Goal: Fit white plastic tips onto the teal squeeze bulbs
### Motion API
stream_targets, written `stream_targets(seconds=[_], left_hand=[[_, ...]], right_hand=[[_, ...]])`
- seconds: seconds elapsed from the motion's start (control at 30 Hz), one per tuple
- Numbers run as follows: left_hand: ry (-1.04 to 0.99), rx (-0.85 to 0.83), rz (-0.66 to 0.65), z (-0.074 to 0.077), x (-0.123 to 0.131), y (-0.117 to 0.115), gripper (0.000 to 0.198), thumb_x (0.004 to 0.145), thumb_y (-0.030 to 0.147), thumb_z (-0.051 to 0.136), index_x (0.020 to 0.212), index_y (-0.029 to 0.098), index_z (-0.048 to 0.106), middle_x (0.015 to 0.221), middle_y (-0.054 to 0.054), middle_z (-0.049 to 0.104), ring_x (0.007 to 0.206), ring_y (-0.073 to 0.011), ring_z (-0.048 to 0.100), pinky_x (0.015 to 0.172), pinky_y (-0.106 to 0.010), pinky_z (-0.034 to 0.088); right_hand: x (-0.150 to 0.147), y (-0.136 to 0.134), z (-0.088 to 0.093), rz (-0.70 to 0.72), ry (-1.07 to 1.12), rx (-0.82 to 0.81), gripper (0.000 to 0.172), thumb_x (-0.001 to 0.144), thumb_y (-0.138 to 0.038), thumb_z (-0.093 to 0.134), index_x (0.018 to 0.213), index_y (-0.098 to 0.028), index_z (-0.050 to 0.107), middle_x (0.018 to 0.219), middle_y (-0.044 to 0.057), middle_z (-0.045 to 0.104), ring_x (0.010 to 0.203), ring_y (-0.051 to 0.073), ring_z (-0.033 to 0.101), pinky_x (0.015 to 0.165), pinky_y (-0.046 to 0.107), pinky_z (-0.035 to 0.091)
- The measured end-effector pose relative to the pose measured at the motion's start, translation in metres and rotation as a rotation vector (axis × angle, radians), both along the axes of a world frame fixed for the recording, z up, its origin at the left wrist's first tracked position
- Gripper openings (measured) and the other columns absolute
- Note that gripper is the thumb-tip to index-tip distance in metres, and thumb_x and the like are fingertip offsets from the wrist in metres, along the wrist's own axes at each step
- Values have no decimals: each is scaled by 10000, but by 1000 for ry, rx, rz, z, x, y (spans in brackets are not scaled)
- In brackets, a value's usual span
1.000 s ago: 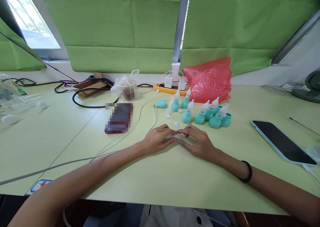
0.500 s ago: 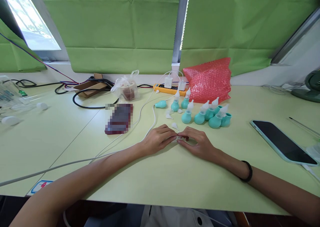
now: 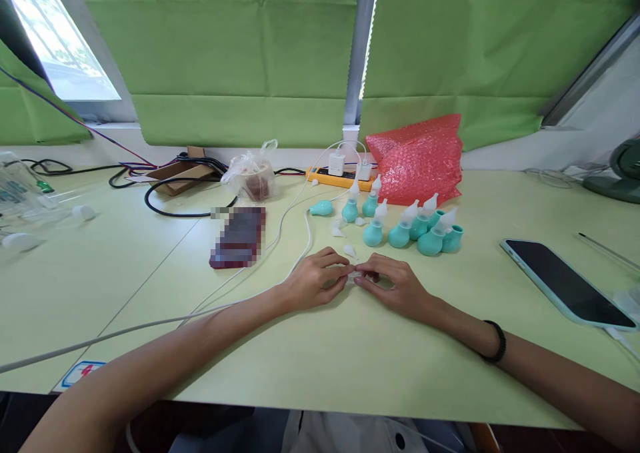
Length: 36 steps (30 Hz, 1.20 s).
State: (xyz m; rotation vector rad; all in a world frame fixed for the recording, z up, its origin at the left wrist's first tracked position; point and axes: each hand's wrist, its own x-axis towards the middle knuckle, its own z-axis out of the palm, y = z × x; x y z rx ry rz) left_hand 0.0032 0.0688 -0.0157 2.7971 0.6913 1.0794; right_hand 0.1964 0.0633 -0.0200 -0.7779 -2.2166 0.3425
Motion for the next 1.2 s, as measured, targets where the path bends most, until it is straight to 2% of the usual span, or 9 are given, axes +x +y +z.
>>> stream_targets(seconds=[0.17,0.4,0.57,0.73,0.9,1.2], left_hand=[[4,-22,36,2,0,-2,230,764,137,432,961,135,550,888,-85,630,801,-173,534,688,-321,473],[21,-39,33,2,1,-2,204,751,123,417,896,143,560,851,-74,631,791,-174,533,671,-309,471],[45,-46,93,3,1,-4,209,737,151,426,908,135,545,833,-79,627,794,-183,531,661,-315,473],[106,-48,123,5,2,-8,247,678,249,494,886,126,544,808,-80,620,785,-201,528,636,-319,472],[154,-46,162,6,3,-8,244,683,261,503,892,140,537,791,-73,619,793,-202,529,638,-312,470],[101,-48,80,3,3,-5,192,747,226,471,912,151,534,797,-65,617,790,-179,527,668,-307,474]], right_hand=[[1,0,-1,-14,-1,-7,183,764,-259,532,917,-164,571,665,22,541,577,108,478,538,239,426],[1,1,-3,-9,-4,-50,235,775,-269,515,993,-186,542,718,23,561,594,108,499,570,246,453],[1,1,-4,-10,-12,-55,247,779,-266,511,1013,-193,541,714,18,560,596,108,497,570,243,449],[1,1,-4,-13,-30,-31,237,779,-257,514,1004,-185,543,692,13,564,590,107,503,562,243,445],[1,1,-4,-9,-38,-17,193,788,-258,501,952,-169,549,721,31,583,600,113,517,570,249,453],[1,2,-3,-13,-42,-29,175,786,-269,503,918,-166,555,719,35,585,606,116,526,571,249,457]])
